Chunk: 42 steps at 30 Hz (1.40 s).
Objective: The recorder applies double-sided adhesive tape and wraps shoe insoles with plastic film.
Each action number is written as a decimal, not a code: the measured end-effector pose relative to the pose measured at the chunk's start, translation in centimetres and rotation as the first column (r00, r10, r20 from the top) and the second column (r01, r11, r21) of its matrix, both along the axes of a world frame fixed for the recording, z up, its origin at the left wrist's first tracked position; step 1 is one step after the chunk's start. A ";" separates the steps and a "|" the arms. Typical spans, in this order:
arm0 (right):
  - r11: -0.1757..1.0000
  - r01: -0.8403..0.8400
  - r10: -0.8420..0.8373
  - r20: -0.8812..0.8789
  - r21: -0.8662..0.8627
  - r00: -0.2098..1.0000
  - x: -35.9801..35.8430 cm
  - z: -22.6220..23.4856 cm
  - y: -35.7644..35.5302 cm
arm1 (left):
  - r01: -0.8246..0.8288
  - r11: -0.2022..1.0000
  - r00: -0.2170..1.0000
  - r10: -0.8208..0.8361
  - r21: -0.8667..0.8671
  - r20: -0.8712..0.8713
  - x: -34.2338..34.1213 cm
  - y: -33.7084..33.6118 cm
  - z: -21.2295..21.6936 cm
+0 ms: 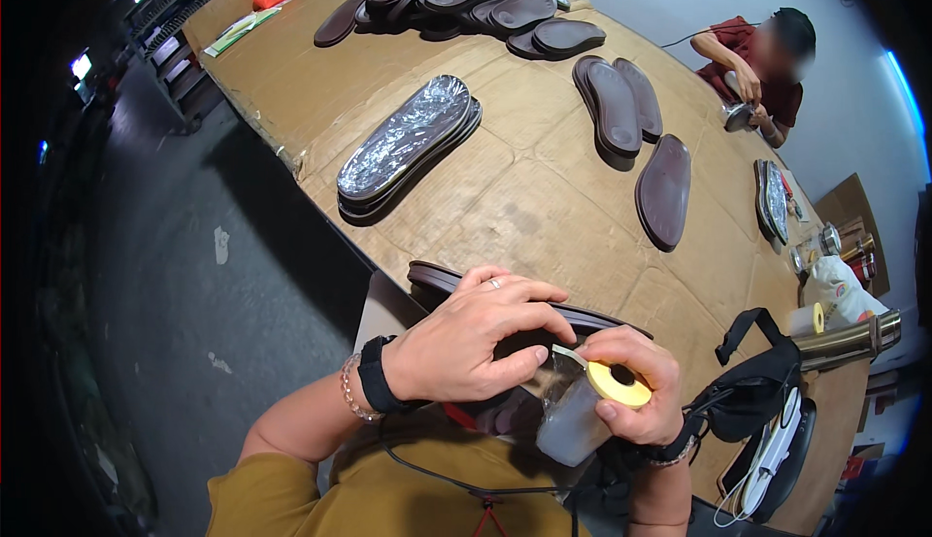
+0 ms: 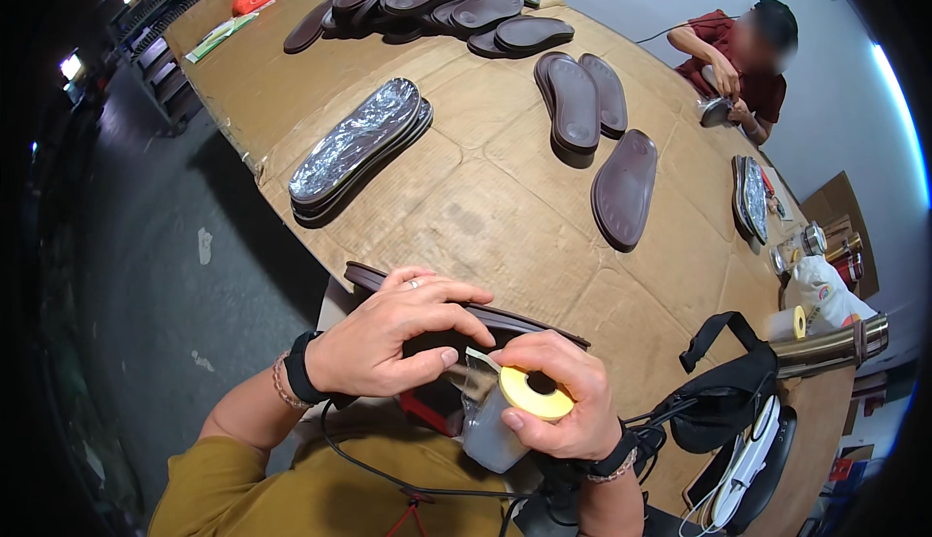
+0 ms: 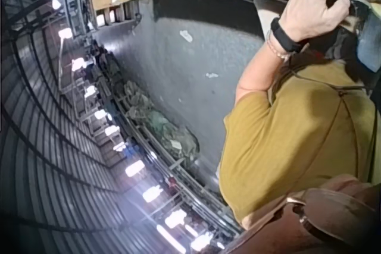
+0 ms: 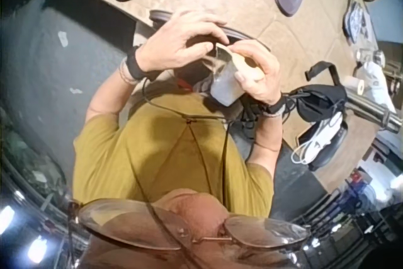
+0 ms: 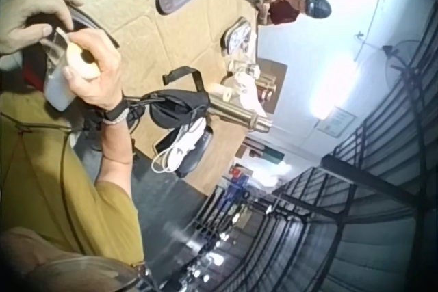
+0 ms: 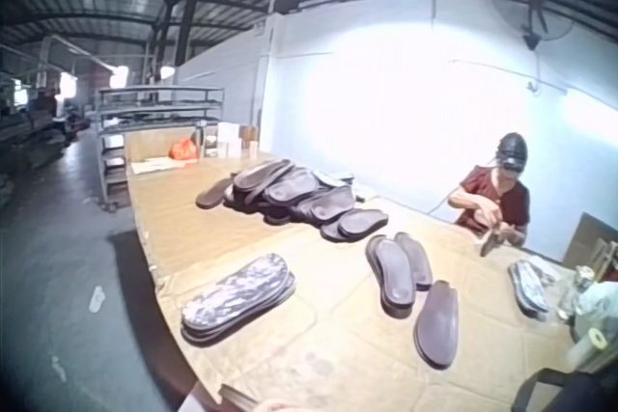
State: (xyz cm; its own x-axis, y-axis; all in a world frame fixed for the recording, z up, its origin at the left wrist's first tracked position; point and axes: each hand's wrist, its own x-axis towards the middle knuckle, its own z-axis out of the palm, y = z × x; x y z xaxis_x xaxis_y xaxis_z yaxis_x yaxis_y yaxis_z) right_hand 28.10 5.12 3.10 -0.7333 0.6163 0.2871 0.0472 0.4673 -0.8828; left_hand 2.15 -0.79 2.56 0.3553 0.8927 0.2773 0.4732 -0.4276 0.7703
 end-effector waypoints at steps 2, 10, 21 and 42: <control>1.000 -0.011 0.011 0.003 0.010 1.000 -0.2 0.0 0.0 | 0.021 0.999 0.998 -0.019 -0.037 0.052 -0.1 0.0 0.0; 1.000 0.002 -0.003 0.029 0.022 1.000 -0.2 0.0 0.1 | -0.032 0.999 0.998 0.033 -0.020 0.061 0.3 0.1 -0.6; 0.986 0.138 -0.130 0.083 -0.094 0.988 -0.1 0.6 -0.8 | -0.198 0.980 0.974 0.200 -0.032 0.108 1.5 0.3 -0.8; 0.895 0.435 -0.446 0.179 0.098 0.877 0.2 2.5 -3.1 | -0.351 0.935 0.916 0.355 -0.058 0.185 2.5 0.9 -1.3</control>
